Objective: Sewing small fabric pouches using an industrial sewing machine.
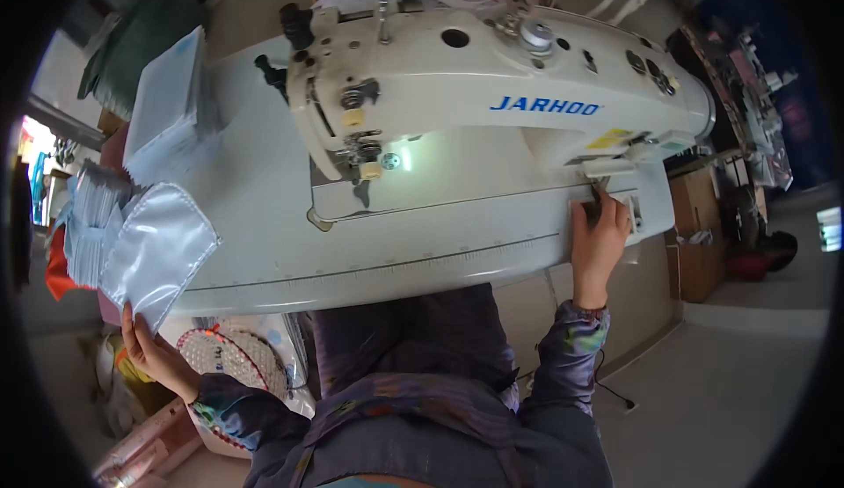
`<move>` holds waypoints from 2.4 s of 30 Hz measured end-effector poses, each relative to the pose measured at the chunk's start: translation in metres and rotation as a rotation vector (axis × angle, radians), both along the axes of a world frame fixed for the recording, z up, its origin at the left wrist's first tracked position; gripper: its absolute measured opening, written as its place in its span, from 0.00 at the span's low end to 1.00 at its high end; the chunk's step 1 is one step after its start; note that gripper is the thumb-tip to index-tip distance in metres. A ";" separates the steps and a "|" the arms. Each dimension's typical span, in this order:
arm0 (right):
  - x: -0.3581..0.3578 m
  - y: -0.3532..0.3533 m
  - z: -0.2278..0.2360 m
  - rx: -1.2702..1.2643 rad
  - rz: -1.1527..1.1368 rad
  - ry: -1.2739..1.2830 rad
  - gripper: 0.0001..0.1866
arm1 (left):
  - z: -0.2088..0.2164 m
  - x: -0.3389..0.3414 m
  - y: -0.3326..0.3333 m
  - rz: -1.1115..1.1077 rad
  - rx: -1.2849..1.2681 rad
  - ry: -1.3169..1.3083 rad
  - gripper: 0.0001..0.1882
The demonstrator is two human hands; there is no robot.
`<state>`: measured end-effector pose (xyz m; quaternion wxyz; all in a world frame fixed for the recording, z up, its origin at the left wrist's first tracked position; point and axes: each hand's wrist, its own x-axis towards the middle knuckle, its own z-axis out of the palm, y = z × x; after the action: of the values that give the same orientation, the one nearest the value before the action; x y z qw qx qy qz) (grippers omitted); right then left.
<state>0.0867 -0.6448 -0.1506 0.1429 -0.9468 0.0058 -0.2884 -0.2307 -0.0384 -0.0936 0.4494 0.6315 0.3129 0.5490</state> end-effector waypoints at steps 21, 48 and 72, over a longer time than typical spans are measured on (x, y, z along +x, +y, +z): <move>0.018 -0.083 -0.019 -0.075 0.127 0.115 0.15 | 0.010 0.013 -0.036 -0.027 -0.002 -0.004 0.15; -0.068 0.303 0.069 0.295 1.064 0.188 0.21 | 0.019 -0.012 -0.010 0.131 -0.045 -0.228 0.18; 0.007 -0.054 -0.006 -0.189 0.150 0.057 0.21 | 0.052 0.182 -0.001 -0.073 0.927 0.537 0.27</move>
<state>0.0937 -0.6991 -0.1570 0.0739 -0.9616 -0.0884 -0.2490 -0.0483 -0.0397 -0.0417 0.0466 0.8924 0.1195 0.4326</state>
